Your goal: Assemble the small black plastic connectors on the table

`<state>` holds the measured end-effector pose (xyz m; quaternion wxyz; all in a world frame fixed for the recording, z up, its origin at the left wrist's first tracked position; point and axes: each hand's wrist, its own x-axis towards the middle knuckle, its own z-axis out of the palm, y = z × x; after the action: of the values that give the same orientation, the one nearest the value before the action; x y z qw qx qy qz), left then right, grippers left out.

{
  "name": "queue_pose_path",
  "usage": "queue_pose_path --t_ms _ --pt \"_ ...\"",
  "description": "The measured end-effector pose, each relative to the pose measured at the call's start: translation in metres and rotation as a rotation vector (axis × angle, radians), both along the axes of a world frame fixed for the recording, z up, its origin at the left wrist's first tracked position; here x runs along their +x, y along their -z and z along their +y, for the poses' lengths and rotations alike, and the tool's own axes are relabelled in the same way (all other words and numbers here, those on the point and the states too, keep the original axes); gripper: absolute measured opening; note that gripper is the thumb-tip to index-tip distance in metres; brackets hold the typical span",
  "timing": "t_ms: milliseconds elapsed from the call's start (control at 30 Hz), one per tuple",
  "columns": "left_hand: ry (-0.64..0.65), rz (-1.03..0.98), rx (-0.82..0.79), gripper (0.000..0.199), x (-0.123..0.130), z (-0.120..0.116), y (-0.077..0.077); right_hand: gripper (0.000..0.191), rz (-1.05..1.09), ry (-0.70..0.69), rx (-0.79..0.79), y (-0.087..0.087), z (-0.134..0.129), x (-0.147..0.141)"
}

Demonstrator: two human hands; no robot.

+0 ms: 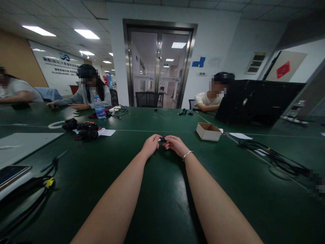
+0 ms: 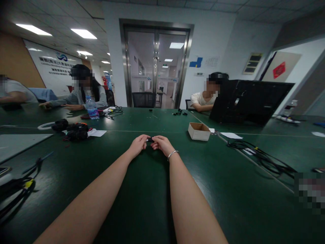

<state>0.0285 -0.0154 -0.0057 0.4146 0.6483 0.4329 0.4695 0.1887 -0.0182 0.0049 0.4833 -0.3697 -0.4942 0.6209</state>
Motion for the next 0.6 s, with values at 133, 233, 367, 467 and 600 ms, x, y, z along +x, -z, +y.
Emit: queue_pose_path --t_ms 133,233,367,467,600 --pt "-0.031 -0.031 -0.006 0.027 -0.0007 0.0028 0.0019 0.006 -0.019 0.002 0.002 -0.0004 -0.0002 -0.0007" --pt "-0.023 -0.018 0.004 0.028 -0.0014 0.0042 0.0037 0.003 -0.034 0.001 0.011 -0.0003 -0.0001 -0.0008" --pt "-0.015 -0.017 -0.005 0.027 -0.0017 0.0035 0.0036 0.002 -0.037 -0.012 0.008 -0.001 0.0 -0.0005" --pt "-0.027 -0.02 0.022 0.027 -0.0018 0.0022 0.0024 0.002 -0.035 -0.012 0.006 -0.0019 -0.0002 -0.0003" --pt "-0.028 -0.018 0.03 0.028 -0.0017 0.0015 0.002 0.003 -0.045 -0.006 0.007 -0.0023 -0.0012 -0.0007"
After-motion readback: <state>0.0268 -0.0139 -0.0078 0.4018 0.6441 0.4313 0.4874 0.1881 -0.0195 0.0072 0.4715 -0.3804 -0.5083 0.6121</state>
